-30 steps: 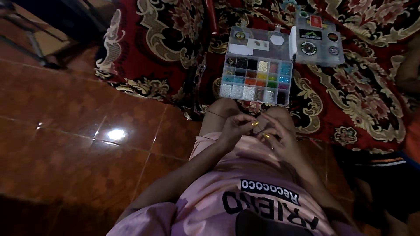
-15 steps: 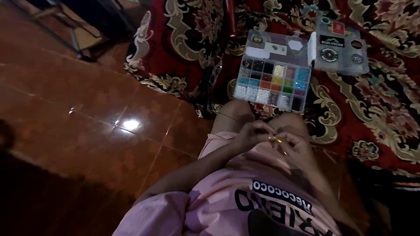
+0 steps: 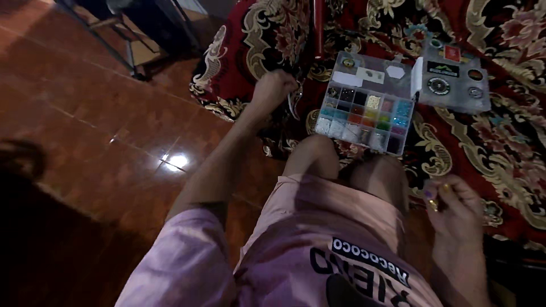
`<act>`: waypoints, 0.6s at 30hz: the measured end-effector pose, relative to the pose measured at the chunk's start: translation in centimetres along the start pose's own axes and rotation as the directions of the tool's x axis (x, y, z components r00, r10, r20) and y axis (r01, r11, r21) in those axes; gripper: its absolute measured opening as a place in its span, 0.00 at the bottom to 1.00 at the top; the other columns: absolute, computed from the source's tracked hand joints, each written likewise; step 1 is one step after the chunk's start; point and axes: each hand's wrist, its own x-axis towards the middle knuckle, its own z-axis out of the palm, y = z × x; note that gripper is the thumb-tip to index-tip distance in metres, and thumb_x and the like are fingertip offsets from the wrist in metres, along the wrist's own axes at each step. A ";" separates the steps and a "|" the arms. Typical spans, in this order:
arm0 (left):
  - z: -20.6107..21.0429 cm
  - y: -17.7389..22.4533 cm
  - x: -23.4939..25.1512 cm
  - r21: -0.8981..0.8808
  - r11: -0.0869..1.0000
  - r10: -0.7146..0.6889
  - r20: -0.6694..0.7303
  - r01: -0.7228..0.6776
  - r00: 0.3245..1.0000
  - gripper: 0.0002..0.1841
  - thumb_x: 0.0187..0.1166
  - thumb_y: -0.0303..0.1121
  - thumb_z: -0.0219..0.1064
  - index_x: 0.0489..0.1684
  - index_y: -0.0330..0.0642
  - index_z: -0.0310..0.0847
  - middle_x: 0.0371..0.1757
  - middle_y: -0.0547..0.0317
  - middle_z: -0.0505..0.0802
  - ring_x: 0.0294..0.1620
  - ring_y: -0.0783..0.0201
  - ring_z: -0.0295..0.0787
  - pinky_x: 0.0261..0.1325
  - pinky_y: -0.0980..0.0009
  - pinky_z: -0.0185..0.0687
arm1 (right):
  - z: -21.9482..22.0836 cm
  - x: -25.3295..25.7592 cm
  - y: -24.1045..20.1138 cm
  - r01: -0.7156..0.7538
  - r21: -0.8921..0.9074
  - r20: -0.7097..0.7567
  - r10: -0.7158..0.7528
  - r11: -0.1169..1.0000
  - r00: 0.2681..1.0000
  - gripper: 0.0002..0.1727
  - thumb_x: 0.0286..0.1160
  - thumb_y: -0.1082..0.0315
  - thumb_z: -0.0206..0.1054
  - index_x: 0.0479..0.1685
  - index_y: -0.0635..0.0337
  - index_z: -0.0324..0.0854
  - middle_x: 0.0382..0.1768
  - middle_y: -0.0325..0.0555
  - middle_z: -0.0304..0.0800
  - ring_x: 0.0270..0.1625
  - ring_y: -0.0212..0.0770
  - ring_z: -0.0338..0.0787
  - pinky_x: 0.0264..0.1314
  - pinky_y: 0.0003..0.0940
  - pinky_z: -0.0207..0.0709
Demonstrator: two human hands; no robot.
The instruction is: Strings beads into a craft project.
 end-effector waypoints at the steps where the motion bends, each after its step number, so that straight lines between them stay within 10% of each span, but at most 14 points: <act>1: -1.4 0.7 0.9 0.006 0.999 0.044 -0.092 -0.043 0.995 0.13 0.86 0.32 0.62 0.56 0.34 0.89 0.63 0.34 0.88 0.66 0.35 0.85 0.70 0.34 0.75 | 0.7 -0.2 0.2 -0.011 0.020 0.029 0.010 1.000 1.000 0.08 0.81 0.53 0.67 0.46 0.33 0.93 0.34 0.19 0.93 0.30 0.17 0.87 0.34 0.12 0.81; 8: -4.2 2.6 1.9 -0.030 0.974 0.183 -0.476 -0.223 0.860 0.13 0.84 0.27 0.59 0.56 0.33 0.89 0.58 0.38 0.91 0.58 0.48 0.89 0.67 0.54 0.81 | 4.4 -0.7 3.3 -0.173 0.158 0.151 0.149 0.972 0.977 0.08 0.82 0.57 0.67 0.44 0.39 0.93 0.35 0.26 0.95 0.32 0.22 0.90 0.37 0.18 0.86; 14: 5.5 -2.0 -0.8 -0.079 0.997 -0.019 0.089 0.026 0.996 0.26 0.75 0.18 0.69 0.75 0.33 0.76 0.76 0.32 0.79 0.73 0.34 0.80 0.75 0.40 0.75 | 4.1 -1.5 7.9 -0.329 0.142 0.153 0.308 0.934 0.939 0.13 0.84 0.71 0.58 0.41 0.53 0.90 0.37 0.36 0.97 0.35 0.27 0.93 0.38 0.21 0.86; 18: 9.6 -2.0 -3.5 -0.153 0.988 0.023 0.083 -0.010 0.996 0.21 0.77 0.20 0.68 0.70 0.31 0.80 0.71 0.34 0.84 0.67 0.39 0.86 0.71 0.43 0.80 | 3.5 -1.7 9.9 -0.387 0.182 0.150 0.364 0.904 0.919 0.14 0.83 0.71 0.56 0.39 0.53 0.90 0.38 0.38 0.97 0.35 0.29 0.93 0.38 0.23 0.87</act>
